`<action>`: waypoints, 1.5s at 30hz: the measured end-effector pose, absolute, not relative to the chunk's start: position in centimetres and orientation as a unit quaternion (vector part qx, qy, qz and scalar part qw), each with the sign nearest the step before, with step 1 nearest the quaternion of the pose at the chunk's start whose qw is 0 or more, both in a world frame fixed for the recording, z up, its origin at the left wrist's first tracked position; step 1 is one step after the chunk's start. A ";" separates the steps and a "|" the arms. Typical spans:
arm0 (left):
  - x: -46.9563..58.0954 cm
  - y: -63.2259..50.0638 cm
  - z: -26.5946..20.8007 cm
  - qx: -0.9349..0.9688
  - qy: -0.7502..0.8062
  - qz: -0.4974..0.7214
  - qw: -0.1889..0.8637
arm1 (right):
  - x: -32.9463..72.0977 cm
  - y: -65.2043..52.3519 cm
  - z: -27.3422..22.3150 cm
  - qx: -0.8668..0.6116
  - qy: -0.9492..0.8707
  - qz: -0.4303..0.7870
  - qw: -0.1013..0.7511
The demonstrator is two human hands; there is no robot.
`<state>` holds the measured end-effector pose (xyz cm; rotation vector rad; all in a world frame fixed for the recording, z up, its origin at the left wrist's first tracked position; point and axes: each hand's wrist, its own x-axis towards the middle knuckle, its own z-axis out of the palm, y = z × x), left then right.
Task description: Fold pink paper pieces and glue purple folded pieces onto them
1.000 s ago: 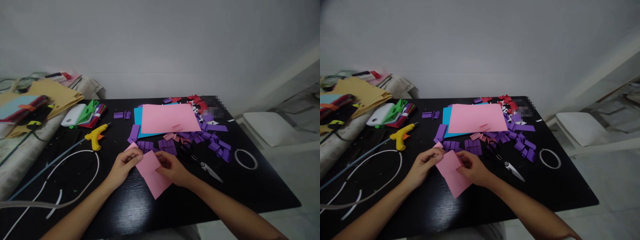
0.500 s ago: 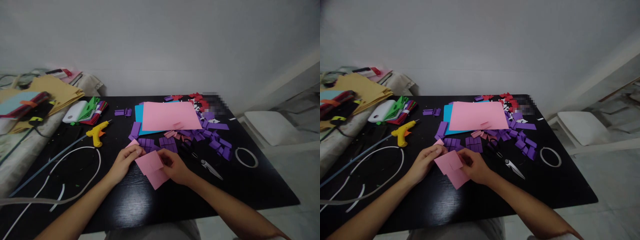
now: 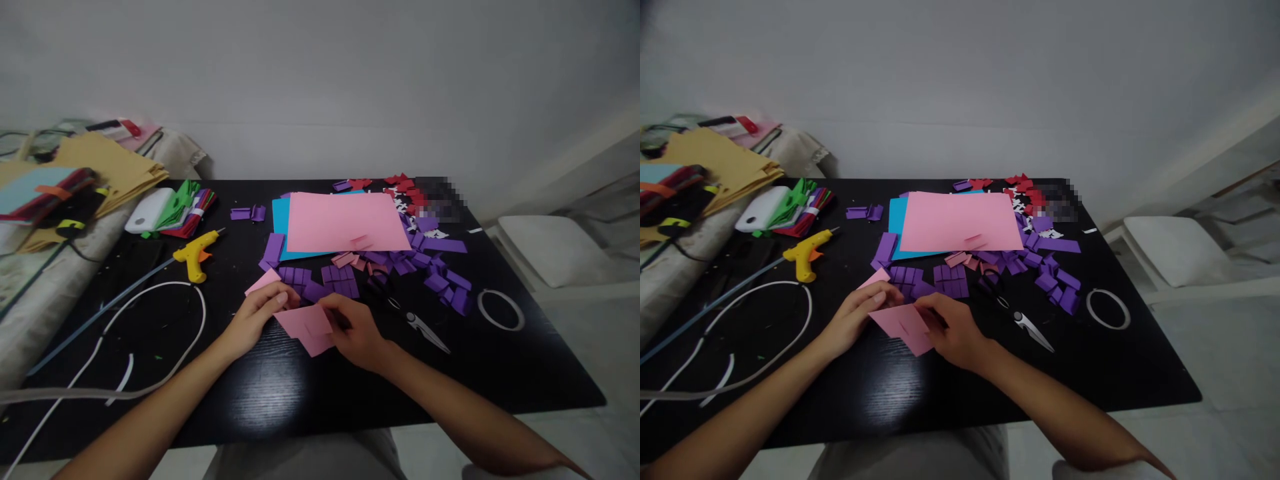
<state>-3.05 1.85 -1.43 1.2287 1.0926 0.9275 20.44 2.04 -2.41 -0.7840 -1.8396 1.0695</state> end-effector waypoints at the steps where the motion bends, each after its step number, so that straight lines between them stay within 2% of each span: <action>1: -3.1 1.8 -1.4 0.536 0.470 0.397 0.578 | 20.5 2.0 -2.3 -0.309 -0.745 0.397 0.437; 7: -2.9 1.5 -1.0 0.562 0.450 0.391 0.573 | 20.9 2.1 -1.4 -0.273 -0.748 0.308 0.521; 16: -3.3 0.9 -1.6 0.522 0.352 0.429 0.648 | 20.8 1.9 -1.8 -0.341 -0.735 0.289 0.510; 24: -2.9 0.7 -0.5 0.570 0.434 0.479 0.507 | 21.0 2.0 -1.9 -0.251 -0.792 0.236 0.504; 34: -2.9 0.8 -0.3 0.590 0.389 0.498 0.502 | 20.4 1.9 -0.8 -0.323 -0.727 0.289 0.533; 45: -3.0 0.9 0.3 0.518 0.394 0.530 0.544 | 20.6 2.4 1.2 -0.373 -0.683 0.435 0.452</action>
